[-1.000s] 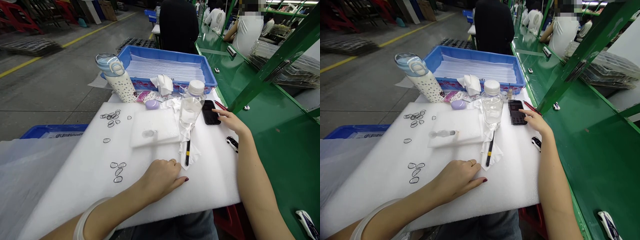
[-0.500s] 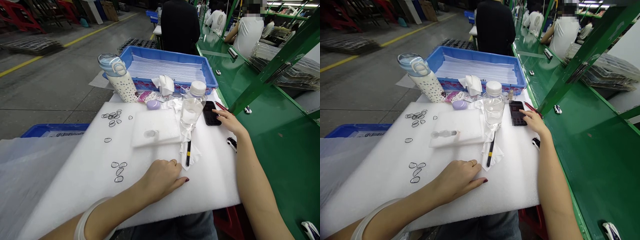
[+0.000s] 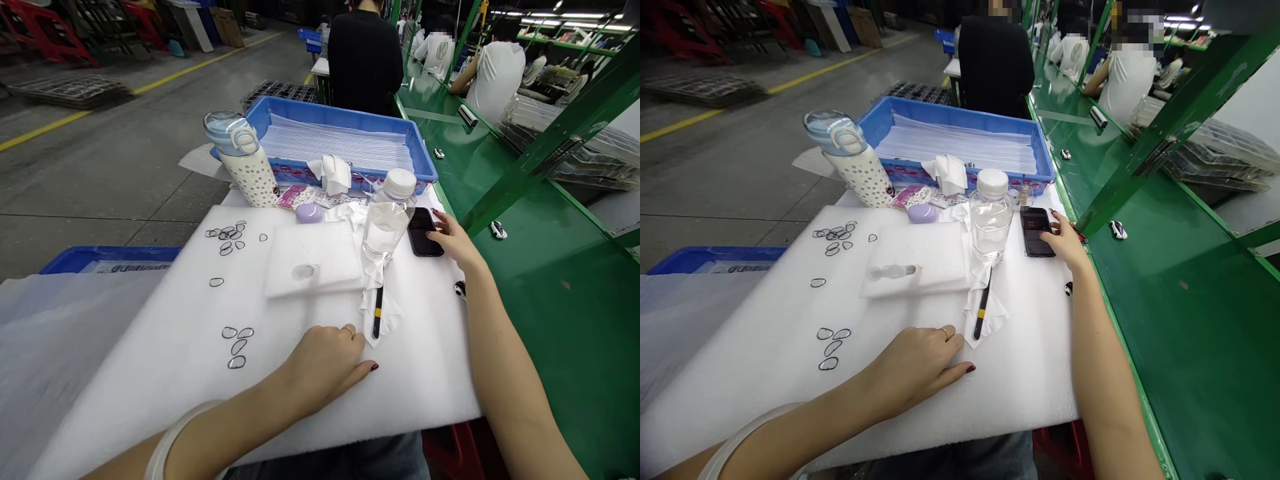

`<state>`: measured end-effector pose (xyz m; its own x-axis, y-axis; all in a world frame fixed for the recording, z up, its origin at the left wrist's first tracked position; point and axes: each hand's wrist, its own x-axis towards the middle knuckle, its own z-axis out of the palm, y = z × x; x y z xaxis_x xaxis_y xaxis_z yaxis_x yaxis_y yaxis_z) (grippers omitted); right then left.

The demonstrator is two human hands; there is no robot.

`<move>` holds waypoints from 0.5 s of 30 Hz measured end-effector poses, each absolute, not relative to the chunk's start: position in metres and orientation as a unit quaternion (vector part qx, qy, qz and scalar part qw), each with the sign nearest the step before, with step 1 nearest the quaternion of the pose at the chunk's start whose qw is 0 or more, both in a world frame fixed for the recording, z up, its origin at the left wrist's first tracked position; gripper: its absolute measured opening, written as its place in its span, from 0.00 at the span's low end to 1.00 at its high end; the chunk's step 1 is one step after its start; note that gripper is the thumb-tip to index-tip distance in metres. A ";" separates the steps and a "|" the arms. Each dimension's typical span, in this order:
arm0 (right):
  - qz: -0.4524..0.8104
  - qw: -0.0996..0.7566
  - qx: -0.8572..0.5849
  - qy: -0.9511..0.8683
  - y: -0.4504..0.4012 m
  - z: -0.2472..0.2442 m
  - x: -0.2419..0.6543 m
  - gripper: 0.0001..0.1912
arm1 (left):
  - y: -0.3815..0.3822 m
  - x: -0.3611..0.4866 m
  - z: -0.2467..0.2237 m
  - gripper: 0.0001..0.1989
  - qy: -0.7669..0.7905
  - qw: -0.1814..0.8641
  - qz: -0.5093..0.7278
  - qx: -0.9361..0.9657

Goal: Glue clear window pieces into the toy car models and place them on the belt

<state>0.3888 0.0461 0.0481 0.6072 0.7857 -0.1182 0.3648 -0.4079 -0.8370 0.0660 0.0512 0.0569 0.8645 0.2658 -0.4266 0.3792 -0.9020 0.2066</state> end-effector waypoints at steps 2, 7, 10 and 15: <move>0.275 0.410 -0.794 -0.355 0.050 0.047 0.386 0.46 | 0.052 0.065 0.056 0.17 0.167 0.147 -0.196 0.955; 0.290 0.391 -0.795 -0.362 0.048 0.047 0.385 0.49 | 0.053 0.065 0.056 0.16 0.168 0.157 -0.200 0.952; 0.290 0.397 -0.791 -0.363 0.048 0.045 0.387 0.48 | 0.053 0.065 0.056 0.16 0.167 0.155 -0.196 0.954; 0.272 0.406 -0.787 -0.377 0.050 0.039 0.391 0.43 | 0.054 0.065 0.055 0.16 0.163 0.147 -0.181 0.959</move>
